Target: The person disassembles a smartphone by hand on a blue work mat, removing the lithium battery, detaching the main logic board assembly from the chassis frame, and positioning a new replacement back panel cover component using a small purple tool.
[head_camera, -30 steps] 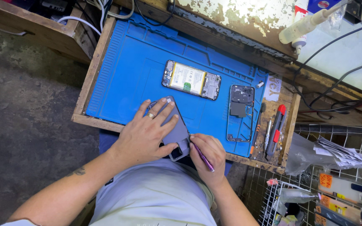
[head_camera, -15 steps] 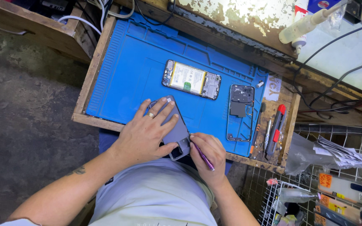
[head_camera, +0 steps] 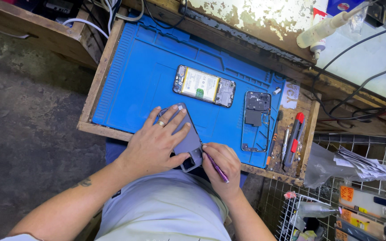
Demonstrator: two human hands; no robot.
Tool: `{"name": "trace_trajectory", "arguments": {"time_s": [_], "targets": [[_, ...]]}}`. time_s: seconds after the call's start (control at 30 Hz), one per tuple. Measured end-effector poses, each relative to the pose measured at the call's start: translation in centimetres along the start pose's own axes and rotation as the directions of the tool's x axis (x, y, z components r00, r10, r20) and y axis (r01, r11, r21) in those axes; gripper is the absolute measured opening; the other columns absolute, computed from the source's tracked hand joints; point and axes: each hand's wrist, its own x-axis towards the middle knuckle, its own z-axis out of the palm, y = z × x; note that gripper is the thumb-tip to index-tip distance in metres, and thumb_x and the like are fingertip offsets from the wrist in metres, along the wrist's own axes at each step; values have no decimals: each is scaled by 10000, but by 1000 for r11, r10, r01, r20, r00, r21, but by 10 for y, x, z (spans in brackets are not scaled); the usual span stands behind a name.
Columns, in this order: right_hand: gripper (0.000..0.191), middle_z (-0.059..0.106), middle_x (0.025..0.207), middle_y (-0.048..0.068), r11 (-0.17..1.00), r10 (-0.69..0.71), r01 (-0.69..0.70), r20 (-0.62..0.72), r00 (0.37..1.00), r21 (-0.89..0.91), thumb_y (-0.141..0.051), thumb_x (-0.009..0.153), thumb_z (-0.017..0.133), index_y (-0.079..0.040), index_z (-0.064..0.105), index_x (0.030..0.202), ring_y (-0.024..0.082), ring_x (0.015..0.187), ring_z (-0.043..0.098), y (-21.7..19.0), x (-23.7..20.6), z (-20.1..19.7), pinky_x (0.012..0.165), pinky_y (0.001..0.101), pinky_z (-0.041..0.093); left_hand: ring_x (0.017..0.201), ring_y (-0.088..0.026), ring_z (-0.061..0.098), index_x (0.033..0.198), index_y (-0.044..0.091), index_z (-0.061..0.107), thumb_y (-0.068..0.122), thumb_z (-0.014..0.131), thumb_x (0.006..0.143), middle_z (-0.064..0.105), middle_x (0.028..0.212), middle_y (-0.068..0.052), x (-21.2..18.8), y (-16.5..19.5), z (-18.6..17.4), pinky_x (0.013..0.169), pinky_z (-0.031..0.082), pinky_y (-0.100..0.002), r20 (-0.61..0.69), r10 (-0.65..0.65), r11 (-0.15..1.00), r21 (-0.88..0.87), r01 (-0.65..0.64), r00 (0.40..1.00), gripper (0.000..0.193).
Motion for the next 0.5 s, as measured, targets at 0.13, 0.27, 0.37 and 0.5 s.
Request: {"name": "trace_trajectory", "arguments": {"time_s": [0.13, 0.27, 0.37, 0.5], "targets": [[193, 736, 1037, 150, 1000, -1, 1, -9, 1000, -6, 10, 842, 741, 5, 705, 1031, 297, 913, 719, -1, -2, 0, 805, 371, 539, 1410, -422, 372, 1305, -3, 595, 515, 676, 804, 467, 1461, -279, 0, 1, 0, 1130, 264, -621, 11, -12, 1000, -3, 12, 1000, 725], [168, 741, 1015, 135, 1000, 11, -10, -31, 999, 15, 15, 840, 734, -8, 711, 1005, 282, 890, 722, -1, -3, -1, 786, 358, 540, 1408, -422, 375, 1301, -2, 598, 516, 675, 797, 468, 1463, -276, 1, 0, -1, 1126, 264, -620, 5, -10, 1000, 0, 10, 1000, 727], [175, 735, 1020, 136, 1000, 2, -1, -14, 1000, 23, 11, 838, 732, -7, 703, 1010, 285, 902, 723, 0, -1, -1, 801, 359, 544, 1409, -422, 377, 1299, -2, 601, 515, 675, 801, 470, 1463, -277, 1, 1, -1, 1129, 263, -620, 3, -7, 1000, -1, 7, 1000, 721], [180, 736, 1025, 138, 1000, 7, -7, -13, 1000, 2, 8, 837, 740, -5, 706, 1014, 287, 899, 720, 1, 0, 1, 799, 361, 542, 1411, -424, 378, 1296, -3, 602, 514, 677, 805, 471, 1463, -279, 0, 0, 0, 1127, 265, -621, -5, -2, 1000, 0, 2, 1000, 717]]}}
